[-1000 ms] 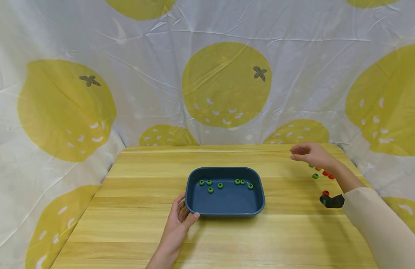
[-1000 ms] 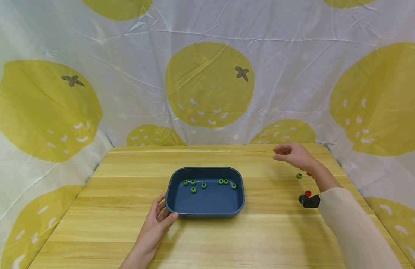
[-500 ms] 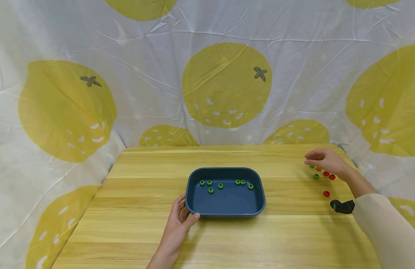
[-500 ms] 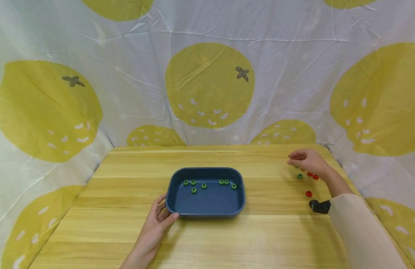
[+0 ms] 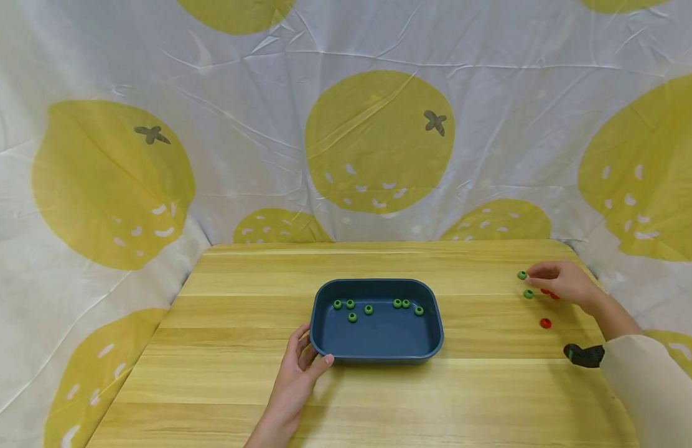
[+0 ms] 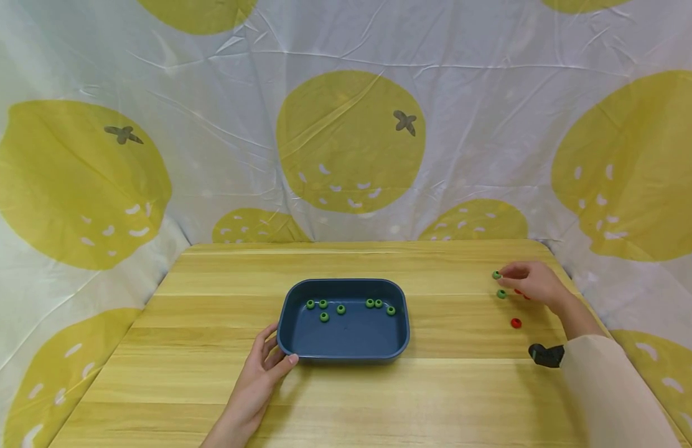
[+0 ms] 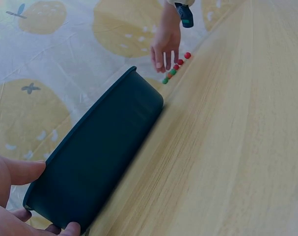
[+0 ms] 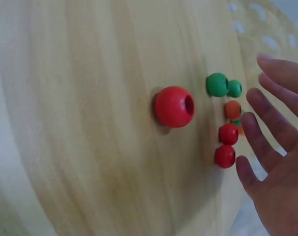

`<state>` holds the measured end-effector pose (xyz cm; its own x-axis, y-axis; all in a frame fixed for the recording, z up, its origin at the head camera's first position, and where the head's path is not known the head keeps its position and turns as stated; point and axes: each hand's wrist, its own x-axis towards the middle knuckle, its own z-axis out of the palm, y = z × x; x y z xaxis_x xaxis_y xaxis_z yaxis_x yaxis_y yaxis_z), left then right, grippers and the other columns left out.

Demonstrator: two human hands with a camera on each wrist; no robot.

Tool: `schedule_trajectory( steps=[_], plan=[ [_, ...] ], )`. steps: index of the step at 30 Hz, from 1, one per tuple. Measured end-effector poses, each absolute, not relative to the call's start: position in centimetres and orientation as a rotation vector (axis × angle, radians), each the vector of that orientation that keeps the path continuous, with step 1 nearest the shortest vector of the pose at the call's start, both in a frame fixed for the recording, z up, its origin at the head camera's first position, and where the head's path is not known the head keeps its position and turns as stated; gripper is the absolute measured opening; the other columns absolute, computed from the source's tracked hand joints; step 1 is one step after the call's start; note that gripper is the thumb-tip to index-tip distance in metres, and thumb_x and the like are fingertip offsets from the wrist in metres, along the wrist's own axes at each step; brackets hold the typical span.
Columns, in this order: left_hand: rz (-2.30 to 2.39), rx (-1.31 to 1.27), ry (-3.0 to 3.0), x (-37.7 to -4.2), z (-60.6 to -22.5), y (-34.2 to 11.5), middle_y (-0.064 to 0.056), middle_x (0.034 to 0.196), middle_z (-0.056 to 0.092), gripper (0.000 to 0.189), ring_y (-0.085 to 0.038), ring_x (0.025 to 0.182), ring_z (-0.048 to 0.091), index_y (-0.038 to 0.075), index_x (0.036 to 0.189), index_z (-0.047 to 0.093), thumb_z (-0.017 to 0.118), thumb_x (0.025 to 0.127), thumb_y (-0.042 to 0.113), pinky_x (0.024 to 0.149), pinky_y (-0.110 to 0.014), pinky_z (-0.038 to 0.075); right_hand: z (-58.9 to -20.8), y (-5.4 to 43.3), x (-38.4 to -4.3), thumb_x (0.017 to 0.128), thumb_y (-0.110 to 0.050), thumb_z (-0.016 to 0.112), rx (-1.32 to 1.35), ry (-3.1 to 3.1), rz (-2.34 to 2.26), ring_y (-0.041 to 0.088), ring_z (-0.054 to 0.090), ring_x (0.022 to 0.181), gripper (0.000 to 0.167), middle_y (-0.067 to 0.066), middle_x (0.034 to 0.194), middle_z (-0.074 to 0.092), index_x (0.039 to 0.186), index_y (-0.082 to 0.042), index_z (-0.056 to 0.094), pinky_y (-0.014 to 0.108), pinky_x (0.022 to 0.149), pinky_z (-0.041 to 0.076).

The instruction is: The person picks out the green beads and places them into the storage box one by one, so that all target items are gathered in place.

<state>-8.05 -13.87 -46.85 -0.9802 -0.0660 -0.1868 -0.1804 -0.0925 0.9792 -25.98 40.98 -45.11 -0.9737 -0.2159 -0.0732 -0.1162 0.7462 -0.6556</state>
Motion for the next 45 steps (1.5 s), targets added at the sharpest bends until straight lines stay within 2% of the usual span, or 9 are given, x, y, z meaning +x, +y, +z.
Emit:
schedule_trajectory(
  steps=[14, 18, 21, 25, 34, 38, 41, 43, 45],
  plan=[
    [2.248, -0.288, 2.058, -8.1, -46.8, -13.8, -0.019, 0.158, 0.037, 0.08, -0.04, 0.146, 0.036, 0.014, 0.159, 0.03, 0.075, 0.094, 0.006, 0.11, -0.05, 0.041, -47.0, 41.7, -25.1, 0.099, -0.029, 0.073, -0.27, 2.849, -0.96, 0.036, 0.063, 0.106, 0.042, 0.021, 0.119, 0.069, 0.125, 0.004, 0.069, 0.033, 0.079, 0.052],
    [2.247, -0.291, 2.062, -8.1, -46.8, -13.8, -0.019, 0.158, 0.037, 0.08, -0.04, 0.145, 0.037, 0.015, 0.159, 0.031, 0.075, 0.094, 0.006, 0.111, -0.05, 0.04, -47.5, 41.7, -25.1, 0.098, -0.032, 0.074, -0.26, 2.849, -0.956, 0.047, 0.056, 0.115, 0.044, 0.029, 0.127, 0.063, 0.124, 0.003, 0.07, 0.051, 0.09, 0.049],
    [2.247, -0.292, 2.062, -8.2, -46.8, -13.8, -0.019, 0.158, 0.037, 0.08, -0.04, 0.145, 0.037, 0.015, 0.16, 0.031, 0.075, 0.094, 0.005, 0.11, -0.05, 0.04, -47.9, 41.8, -25.1, 0.097, -0.033, 0.075, -0.252, 2.841, -0.974, 0.058, 0.046, 0.123, 0.046, 0.037, 0.135, 0.055, 0.124, 0.004, 0.07, 0.065, 0.096, 0.041],
    [2.248, -0.289, 2.064, -8.2, -46.7, -13.8, -0.02, 0.158, 0.037, 0.079, -0.041, 0.145, 0.037, 0.014, 0.159, 0.031, 0.075, 0.094, 0.004, 0.11, -0.05, 0.041, -48.2, 41.7, -25.0, 0.098, -0.031, 0.074, -0.26, 2.849, -0.979, 0.062, 0.039, 0.128, 0.046, 0.04, 0.139, 0.049, 0.124, 0.006, 0.069, 0.071, 0.1, 0.034],
    [2.257, -0.281, 2.057, -8.1, -46.8, -13.9, -0.02, 0.158, 0.037, 0.08, -0.04, 0.145, 0.037, 0.014, 0.159, 0.031, 0.075, 0.093, 0.004, 0.109, -0.048, 0.042, -48.1, 41.6, -24.8, 0.098, -0.029, 0.074, -0.275, 2.867, -0.959, 0.059, 0.044, 0.125, 0.043, 0.038, 0.136, 0.053, 0.123, 0.006, 0.07, 0.068, 0.098, 0.038],
    [2.253, -0.287, 2.06, -8.1, -46.7, -13.8, -0.02, 0.157, 0.037, 0.08, -0.041, 0.145, 0.037, 0.014, 0.159, 0.031, 0.075, 0.093, 0.004, 0.11, -0.049, 0.041, -47.6, 41.6, -24.8, 0.097, -0.029, 0.075, -0.302, 2.887, -0.905, 0.045, 0.059, 0.108, 0.041, 0.03, 0.122, 0.064, 0.12, 0.004, 0.072, 0.054, 0.087, 0.048],
    [2.253, -0.291, 2.059, -8.1, -46.8, -13.8, -0.02, 0.157, 0.037, 0.08, -0.04, 0.145, 0.037, 0.014, 0.159, 0.031, 0.075, 0.093, 0.004, 0.11, -0.049, 0.041, -47.1, 41.5, -24.8, 0.097, -0.028, 0.076, -0.315, 2.883, -0.893, 0.032, 0.061, 0.096, 0.04, 0.019, 0.112, 0.069, 0.12, 0.004, 0.073, 0.042, 0.078, 0.05],
    [2.25, -0.291, 2.063, -8.1, -46.8, -13.9, -0.02, 0.157, 0.037, 0.08, -0.04, 0.145, 0.037, 0.014, 0.159, 0.031, 0.075, 0.093, 0.005, 0.11, -0.05, 0.041, -46.9, 41.6, -24.9, 0.097, -0.028, 0.076, -0.315, 2.877, -0.894, 0.03, 0.062, 0.097, 0.04, 0.017, 0.111, 0.069, 0.12, 0.004, 0.073, 0.04, 0.077, 0.05],
    [2.246, -0.292, 2.066, -8.1, -46.9, -13.9, -0.02, 0.157, 0.037, 0.08, -0.041, 0.145, 0.037, 0.014, 0.159, 0.031, 0.076, 0.094, 0.005, 0.11, -0.05, 0.041, -46.6, 41.7, -25.0, 0.098, -0.028, 0.075, -0.313, 2.862, -0.903, 0.034, 0.062, 0.101, 0.041, 0.02, 0.115, 0.068, 0.123, 0.004, 0.071, 0.042, 0.079, 0.051]
  ],
)
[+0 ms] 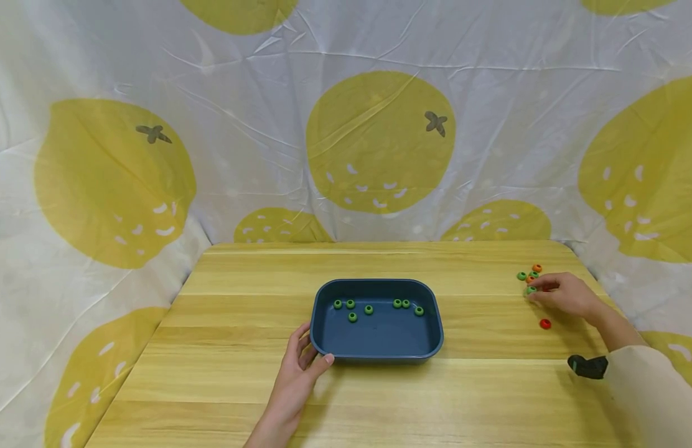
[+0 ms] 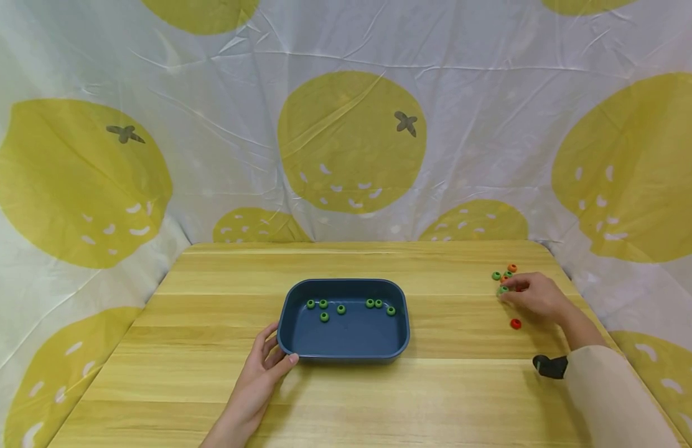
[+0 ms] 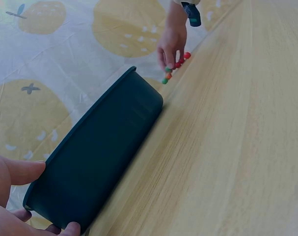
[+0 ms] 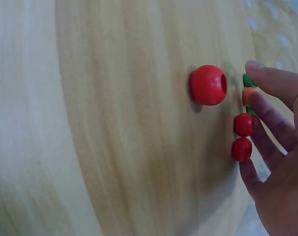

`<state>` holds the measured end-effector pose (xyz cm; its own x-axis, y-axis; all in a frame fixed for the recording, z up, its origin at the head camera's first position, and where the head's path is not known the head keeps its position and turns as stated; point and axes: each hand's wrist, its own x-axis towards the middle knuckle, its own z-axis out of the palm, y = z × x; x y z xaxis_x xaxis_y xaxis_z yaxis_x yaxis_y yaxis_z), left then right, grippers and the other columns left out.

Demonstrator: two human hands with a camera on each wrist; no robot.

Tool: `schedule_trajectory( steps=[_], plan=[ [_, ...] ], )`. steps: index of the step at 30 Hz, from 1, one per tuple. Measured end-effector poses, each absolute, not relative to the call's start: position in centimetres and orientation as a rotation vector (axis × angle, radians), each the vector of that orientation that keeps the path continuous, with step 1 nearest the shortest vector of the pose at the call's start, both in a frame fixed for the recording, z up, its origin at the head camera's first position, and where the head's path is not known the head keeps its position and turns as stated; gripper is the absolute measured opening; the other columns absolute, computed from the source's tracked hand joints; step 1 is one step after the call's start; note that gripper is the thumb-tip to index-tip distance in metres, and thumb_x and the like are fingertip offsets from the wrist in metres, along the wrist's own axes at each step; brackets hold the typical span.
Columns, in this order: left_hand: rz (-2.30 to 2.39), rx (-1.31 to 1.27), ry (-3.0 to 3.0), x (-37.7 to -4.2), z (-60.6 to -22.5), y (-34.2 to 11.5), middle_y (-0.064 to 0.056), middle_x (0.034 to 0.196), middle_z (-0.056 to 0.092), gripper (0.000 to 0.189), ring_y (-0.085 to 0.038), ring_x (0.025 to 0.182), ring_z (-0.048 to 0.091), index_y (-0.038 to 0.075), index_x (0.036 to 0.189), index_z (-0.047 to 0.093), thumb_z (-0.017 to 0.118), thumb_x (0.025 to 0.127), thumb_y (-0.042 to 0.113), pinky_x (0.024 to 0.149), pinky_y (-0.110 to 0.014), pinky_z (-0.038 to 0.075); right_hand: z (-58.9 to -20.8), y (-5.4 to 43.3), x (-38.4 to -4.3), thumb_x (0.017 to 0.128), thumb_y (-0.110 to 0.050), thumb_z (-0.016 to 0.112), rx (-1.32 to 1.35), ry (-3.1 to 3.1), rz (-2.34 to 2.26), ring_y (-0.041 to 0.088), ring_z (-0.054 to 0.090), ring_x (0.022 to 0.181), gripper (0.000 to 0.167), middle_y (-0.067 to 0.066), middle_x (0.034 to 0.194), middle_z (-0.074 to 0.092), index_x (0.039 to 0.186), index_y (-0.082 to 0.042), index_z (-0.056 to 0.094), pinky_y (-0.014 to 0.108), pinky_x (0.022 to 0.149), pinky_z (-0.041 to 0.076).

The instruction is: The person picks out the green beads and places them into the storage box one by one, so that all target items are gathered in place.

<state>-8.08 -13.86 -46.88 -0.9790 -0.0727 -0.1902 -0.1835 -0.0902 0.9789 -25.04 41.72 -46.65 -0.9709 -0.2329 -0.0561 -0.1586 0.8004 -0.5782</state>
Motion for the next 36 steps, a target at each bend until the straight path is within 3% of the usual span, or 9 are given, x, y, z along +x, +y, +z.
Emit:
schedule_trajectory(
  steps=[10, 20, 21, 26, 30, 36],
  plan=[
    [2.267, -0.282, 2.041, -8.1, -46.9, -13.9, -0.019, 0.157, 0.037, 0.081, -0.04, 0.145, 0.037, 0.013, 0.16, 0.029, 0.075, 0.094, 0.005, 0.109, -0.046, 0.043, -45.3, 41.0, -25.7, 0.1, -0.03, 0.072, -0.305, 2.843, -0.919, 0.055, 0.051, 0.122, 0.044, 0.039, 0.134, 0.055, 0.126, 0.004, 0.069, 0.061, 0.091, 0.05],
    [2.263, -0.275, 2.042, -8.1, -46.9, -13.9, -0.019, 0.158, 0.036, 0.081, -0.04, 0.146, 0.036, 0.014, 0.16, 0.029, 0.075, 0.094, 0.005, 0.109, -0.047, 0.042, -44.0, 38.8, -26.5, 0.1, -0.028, 0.071, -0.433, 2.871, -0.861, 0.046, 0.058, 0.115, 0.042, 0.028, 0.129, 0.063, 0.129, 0.002, 0.069, 0.062, 0.09, 0.047],
    [2.262, -0.275, 2.043, -8.1, -46.9, -13.9, -0.019, 0.158, 0.037, 0.081, -0.04, 0.146, 0.036, 0.014, 0.16, 0.029, 0.075, 0.094, 0.005, 0.109, -0.047, 0.042, -43.9, 38.5, -26.6, 0.1, -0.028, 0.071, -0.438, 2.867, -0.865, 0.047, 0.06, 0.106, 0.041, 0.028, 0.129, 0.063, 0.129, 0.001, 0.069, 0.061, 0.084, 0.05],
    [2.263, -0.275, 2.038, -8.1, -46.9, -13.9, -0.019, 0.158, 0.036, 0.081, -0.039, 0.146, 0.036, 0.015, 0.16, 0.029, 0.075, 0.094, 0.006, 0.11, -0.049, 0.041, -43.2, 37.0, -26.8, 0.101, -0.025, 0.071, -0.511, 2.85, -0.895, 0.048, 0.061, 0.108, 0.038, 0.027, 0.132, 0.062, 0.129, 0.0, 0.069, 0.061, 0.085, 0.051],
    [2.265, -0.276, 2.035, -8.1, -46.9, -14.0, -0.019, 0.158, 0.036, 0.081, -0.039, 0.146, 0.036, 0.015, 0.16, 0.029, 0.076, 0.094, 0.006, 0.11, -0.048, 0.041, -42.8, 35.7, -27.0, 0.101, -0.023, 0.071, -0.557, 2.793, -0.935, 0.047, 0.057, 0.121, 0.038, 0.025, 0.133, 0.063, 0.13, 0.002, 0.068, 0.065, 0.095, 0.047],
    [2.268, -0.276, 2.034, -8.1, -46.9, -14.0, -0.019, 0.157, 0.037, 0.08, -0.039, 0.146, 0.037, 0.014, 0.159, 0.03, 0.075, 0.094, 0.005, 0.109, -0.046, 0.042, -42.4, 33.6, -27.5, 0.1, -0.022, 0.071, -0.593, 2.739, -0.962, 0.043, 0.059, 0.118, 0.037, 0.019, 0.128, 0.066, 0.129, 0.001, 0.069, 0.061, 0.095, 0.048]
  ],
)
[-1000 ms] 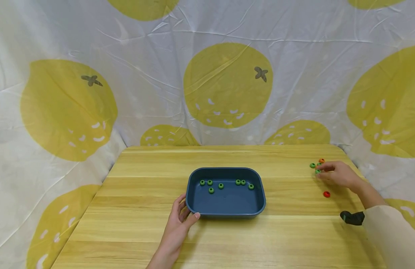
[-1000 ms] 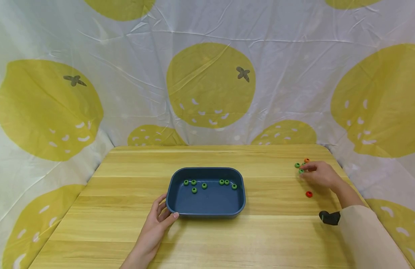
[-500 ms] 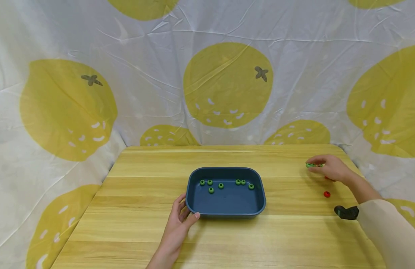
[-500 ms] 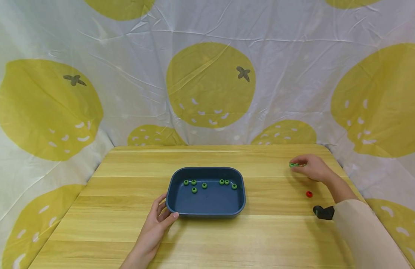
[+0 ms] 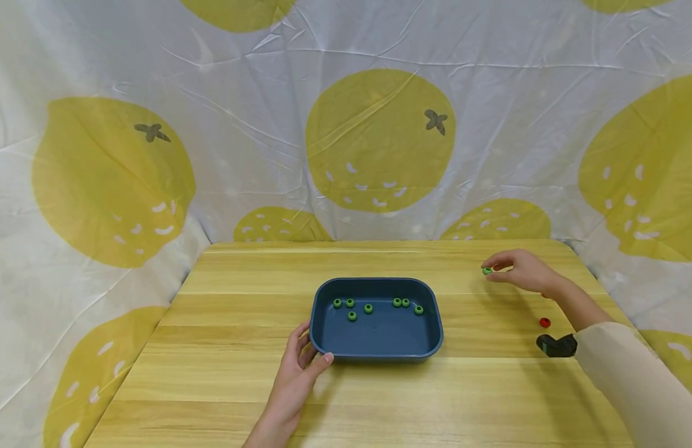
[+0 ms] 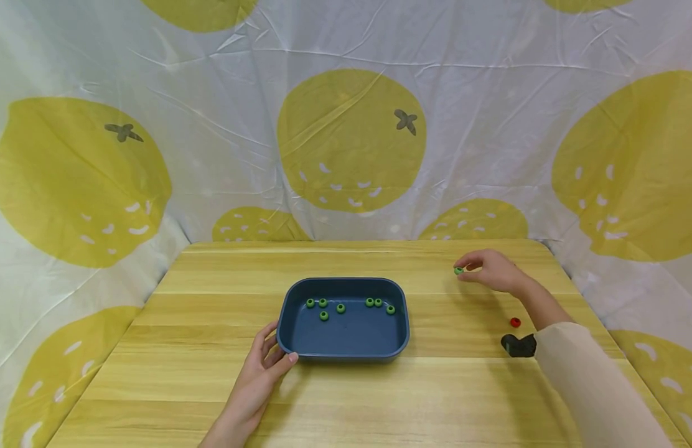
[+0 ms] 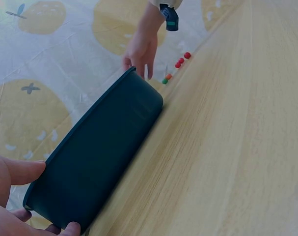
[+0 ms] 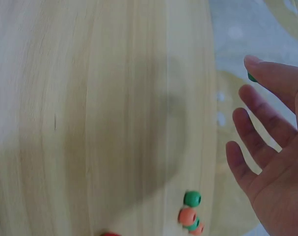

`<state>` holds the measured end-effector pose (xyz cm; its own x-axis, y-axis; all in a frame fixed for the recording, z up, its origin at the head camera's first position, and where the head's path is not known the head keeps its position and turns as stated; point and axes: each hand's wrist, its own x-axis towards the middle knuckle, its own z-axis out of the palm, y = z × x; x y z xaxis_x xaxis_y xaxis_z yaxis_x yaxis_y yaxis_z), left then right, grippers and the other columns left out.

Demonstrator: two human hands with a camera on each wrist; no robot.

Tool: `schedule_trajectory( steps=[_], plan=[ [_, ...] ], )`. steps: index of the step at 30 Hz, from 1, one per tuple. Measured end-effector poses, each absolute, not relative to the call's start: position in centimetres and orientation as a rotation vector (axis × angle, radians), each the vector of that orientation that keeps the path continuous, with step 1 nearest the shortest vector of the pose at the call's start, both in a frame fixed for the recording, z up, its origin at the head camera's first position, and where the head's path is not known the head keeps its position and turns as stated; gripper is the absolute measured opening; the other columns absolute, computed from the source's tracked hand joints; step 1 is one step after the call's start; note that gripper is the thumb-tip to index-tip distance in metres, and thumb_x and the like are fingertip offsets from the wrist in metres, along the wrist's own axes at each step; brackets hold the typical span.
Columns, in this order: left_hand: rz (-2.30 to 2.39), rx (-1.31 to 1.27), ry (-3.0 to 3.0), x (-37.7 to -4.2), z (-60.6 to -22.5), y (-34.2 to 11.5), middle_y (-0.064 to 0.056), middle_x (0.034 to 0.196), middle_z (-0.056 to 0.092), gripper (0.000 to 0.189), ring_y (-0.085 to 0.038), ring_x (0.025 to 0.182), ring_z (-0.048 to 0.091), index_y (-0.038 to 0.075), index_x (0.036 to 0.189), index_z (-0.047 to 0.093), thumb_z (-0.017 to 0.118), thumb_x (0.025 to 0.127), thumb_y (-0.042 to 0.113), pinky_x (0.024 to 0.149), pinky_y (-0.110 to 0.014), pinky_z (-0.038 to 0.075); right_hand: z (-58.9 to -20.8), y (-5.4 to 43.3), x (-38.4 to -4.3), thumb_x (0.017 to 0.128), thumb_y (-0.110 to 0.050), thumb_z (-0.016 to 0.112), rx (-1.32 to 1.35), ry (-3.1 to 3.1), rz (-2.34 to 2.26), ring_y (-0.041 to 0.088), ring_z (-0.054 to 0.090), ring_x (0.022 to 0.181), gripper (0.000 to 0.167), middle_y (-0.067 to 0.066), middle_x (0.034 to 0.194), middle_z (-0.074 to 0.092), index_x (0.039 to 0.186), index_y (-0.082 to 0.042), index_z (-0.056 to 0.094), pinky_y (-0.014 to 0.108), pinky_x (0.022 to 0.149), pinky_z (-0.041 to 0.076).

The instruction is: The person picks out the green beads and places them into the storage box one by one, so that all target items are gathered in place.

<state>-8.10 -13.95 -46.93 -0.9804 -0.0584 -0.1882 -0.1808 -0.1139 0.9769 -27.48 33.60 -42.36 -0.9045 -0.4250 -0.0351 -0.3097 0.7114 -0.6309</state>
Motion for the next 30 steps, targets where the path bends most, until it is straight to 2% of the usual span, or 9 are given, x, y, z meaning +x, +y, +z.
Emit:
schedule_trajectory(
  steps=[6, 12, 24, 30],
  plan=[
    [2.262, -0.276, 2.042, -8.0, -46.8, -13.9, -0.019, 0.157, 0.037, 0.08, -0.038, 0.145, 0.037, 0.014, 0.159, 0.03, 0.075, 0.093, 0.005, 0.109, -0.047, 0.041, -41.9, 31.8, -27.8, 0.099, -0.021, 0.073, -0.668, 2.745, -0.925, 0.041, 0.063, 0.113, 0.035, 0.012, 0.12, 0.071, 0.126, 0.001, 0.07, 0.058, 0.091, 0.052],
    [2.26, -0.278, 2.04, -8.0, -46.7, -14.0, -0.019, 0.158, 0.037, 0.081, -0.039, 0.146, 0.037, 0.014, 0.16, 0.029, 0.075, 0.094, 0.005, 0.11, -0.048, 0.04, -41.4, 30.4, -28.0, 0.099, -0.02, 0.073, -0.727, 2.711, -0.964, 0.039, 0.064, 0.112, 0.034, 0.012, 0.119, 0.07, 0.124, 0.002, 0.07, 0.054, 0.091, 0.055],
    [2.265, -0.276, 2.039, -8.1, -46.9, -14.0, -0.019, 0.158, 0.036, 0.081, -0.039, 0.145, 0.037, 0.013, 0.16, 0.029, 0.075, 0.093, 0.005, 0.11, -0.048, 0.041, -40.2, 27.6, -27.9, 0.098, -0.021, 0.074, -0.824, 2.675, -0.963, 0.032, 0.065, 0.109, 0.03, 0.008, 0.117, 0.071, 0.122, -0.003, 0.072, 0.057, 0.096, 0.051],
    [2.266, -0.273, 2.034, -8.0, -46.7, -14.0, -0.019, 0.158, 0.036, 0.081, -0.039, 0.145, 0.037, 0.014, 0.16, 0.029, 0.075, 0.094, 0.005, 0.11, -0.049, 0.041, -39.6, 26.0, -27.8, 0.099, -0.022, 0.074, -0.894, 2.649, -0.95, 0.033, 0.065, 0.111, 0.028, 0.007, 0.119, 0.07, 0.121, -0.005, 0.073, 0.057, 0.098, 0.05]
  ],
)
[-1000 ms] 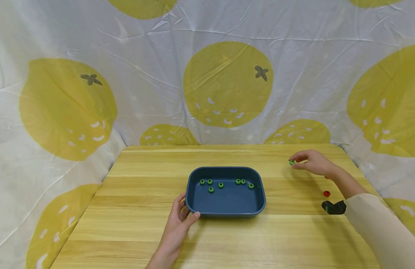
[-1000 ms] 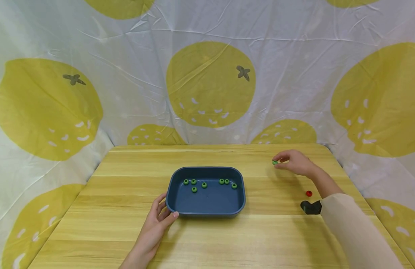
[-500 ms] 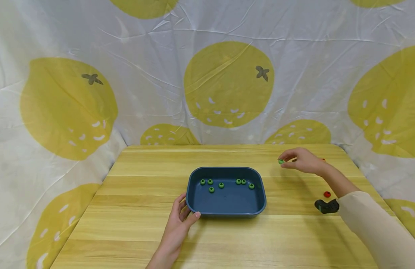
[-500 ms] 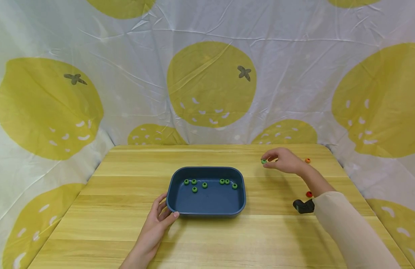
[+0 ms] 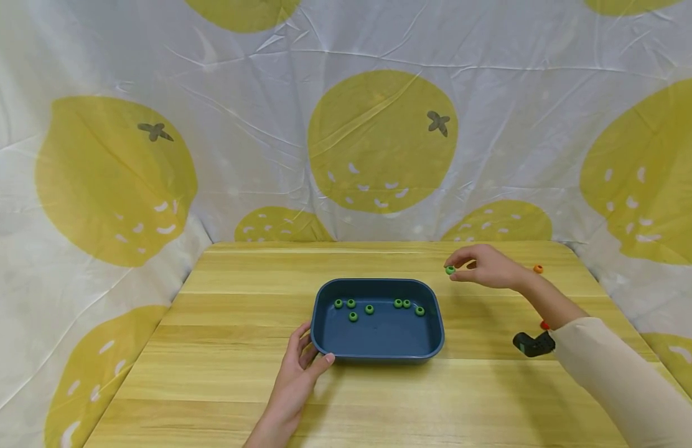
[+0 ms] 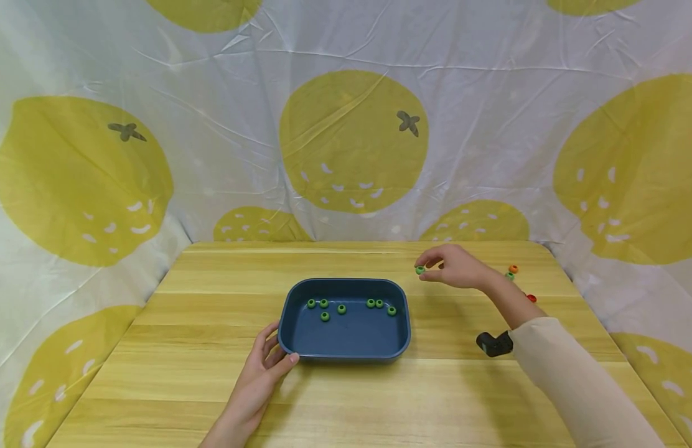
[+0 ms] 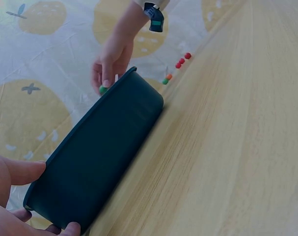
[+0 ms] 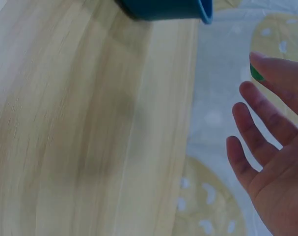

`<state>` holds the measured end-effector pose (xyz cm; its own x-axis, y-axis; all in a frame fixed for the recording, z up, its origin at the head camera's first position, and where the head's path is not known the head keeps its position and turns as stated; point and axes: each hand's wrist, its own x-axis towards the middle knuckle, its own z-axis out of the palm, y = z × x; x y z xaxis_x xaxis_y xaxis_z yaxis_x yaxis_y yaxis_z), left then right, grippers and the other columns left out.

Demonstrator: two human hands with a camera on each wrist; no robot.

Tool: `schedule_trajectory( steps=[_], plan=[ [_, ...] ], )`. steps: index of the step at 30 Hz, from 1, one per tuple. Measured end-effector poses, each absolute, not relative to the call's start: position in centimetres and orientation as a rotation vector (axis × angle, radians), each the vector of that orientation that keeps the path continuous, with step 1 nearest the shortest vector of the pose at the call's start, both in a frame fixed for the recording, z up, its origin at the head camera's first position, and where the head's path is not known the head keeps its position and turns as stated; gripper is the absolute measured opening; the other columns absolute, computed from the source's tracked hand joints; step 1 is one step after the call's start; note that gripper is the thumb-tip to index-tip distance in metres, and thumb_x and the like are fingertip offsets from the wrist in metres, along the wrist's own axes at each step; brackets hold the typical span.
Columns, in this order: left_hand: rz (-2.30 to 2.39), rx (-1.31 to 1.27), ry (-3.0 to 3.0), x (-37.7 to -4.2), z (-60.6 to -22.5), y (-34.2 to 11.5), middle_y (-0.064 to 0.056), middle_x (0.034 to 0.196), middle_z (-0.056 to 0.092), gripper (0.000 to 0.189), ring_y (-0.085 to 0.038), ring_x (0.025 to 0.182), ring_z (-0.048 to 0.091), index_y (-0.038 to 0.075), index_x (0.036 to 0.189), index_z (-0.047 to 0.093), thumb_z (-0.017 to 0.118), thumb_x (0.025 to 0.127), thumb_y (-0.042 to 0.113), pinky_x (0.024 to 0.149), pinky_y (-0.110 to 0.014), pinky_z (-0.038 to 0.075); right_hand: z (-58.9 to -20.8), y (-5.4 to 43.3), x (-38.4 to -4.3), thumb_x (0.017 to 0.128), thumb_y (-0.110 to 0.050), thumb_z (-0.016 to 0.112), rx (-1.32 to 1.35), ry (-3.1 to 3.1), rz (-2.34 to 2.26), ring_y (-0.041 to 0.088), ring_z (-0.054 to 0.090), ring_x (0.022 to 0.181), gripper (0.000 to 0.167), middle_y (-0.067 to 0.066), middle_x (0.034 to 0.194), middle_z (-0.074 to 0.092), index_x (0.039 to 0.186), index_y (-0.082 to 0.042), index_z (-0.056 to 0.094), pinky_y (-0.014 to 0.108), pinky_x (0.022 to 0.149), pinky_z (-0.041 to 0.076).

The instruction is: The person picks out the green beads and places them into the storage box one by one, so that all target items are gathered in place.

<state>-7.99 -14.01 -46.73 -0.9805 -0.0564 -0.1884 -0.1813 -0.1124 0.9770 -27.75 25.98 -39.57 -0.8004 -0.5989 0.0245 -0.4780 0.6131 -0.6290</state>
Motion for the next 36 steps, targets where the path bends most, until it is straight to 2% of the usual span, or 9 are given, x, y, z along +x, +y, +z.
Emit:
schedule_trajectory(
  steps=[6, 14, 21, 36],
  plan=[
    [2.262, -0.283, 2.036, -8.0, -46.7, -13.9, -0.019, 0.158, 0.036, 0.081, -0.039, 0.146, 0.036, 0.014, 0.16, 0.029, 0.075, 0.094, 0.005, 0.111, -0.05, 0.04, -39.2, 24.4, -27.7, 0.098, -0.022, 0.074, -0.967, 2.642, -0.942, 0.031, 0.064, 0.111, 0.026, 0.004, 0.119, 0.07, 0.12, -0.008, 0.074, 0.056, 0.098, 0.05],
    [2.263, -0.278, 2.031, -8.0, -46.7, -14.0, -0.02, 0.158, 0.036, 0.081, -0.039, 0.145, 0.037, 0.014, 0.16, 0.029, 0.075, 0.093, 0.004, 0.11, -0.048, 0.041, -38.9, 21.5, -27.9, 0.099, -0.019, 0.073, -1.073, 2.603, -0.943, 0.035, 0.065, 0.112, 0.022, 0.004, 0.118, 0.07, 0.118, -0.01, 0.074, 0.057, 0.097, 0.051],
    [2.266, -0.277, 2.03, -8.0, -46.7, -14.0, -0.019, 0.157, 0.037, 0.081, -0.039, 0.145, 0.037, 0.013, 0.16, 0.03, 0.075, 0.093, 0.004, 0.11, -0.047, 0.041, -38.9, 19.0, -28.2, 0.098, -0.019, 0.074, -1.138, 2.589, -0.934, 0.031, 0.064, 0.112, 0.02, 0.001, 0.118, 0.07, 0.117, -0.014, 0.076, 0.053, 0.096, 0.052],
    [2.272, -0.274, 2.028, -8.2, -46.9, -14.1, -0.019, 0.156, 0.038, 0.08, -0.039, 0.145, 0.038, 0.014, 0.159, 0.031, 0.075, 0.093, 0.003, 0.108, -0.045, 0.043, -39.5, 15.6, -28.8, 0.098, -0.022, 0.074, -1.229, 2.515, -0.949, 0.031, 0.064, 0.113, 0.02, 0.002, 0.119, 0.07, 0.116, -0.014, 0.076, 0.058, 0.097, 0.05]
  ],
)
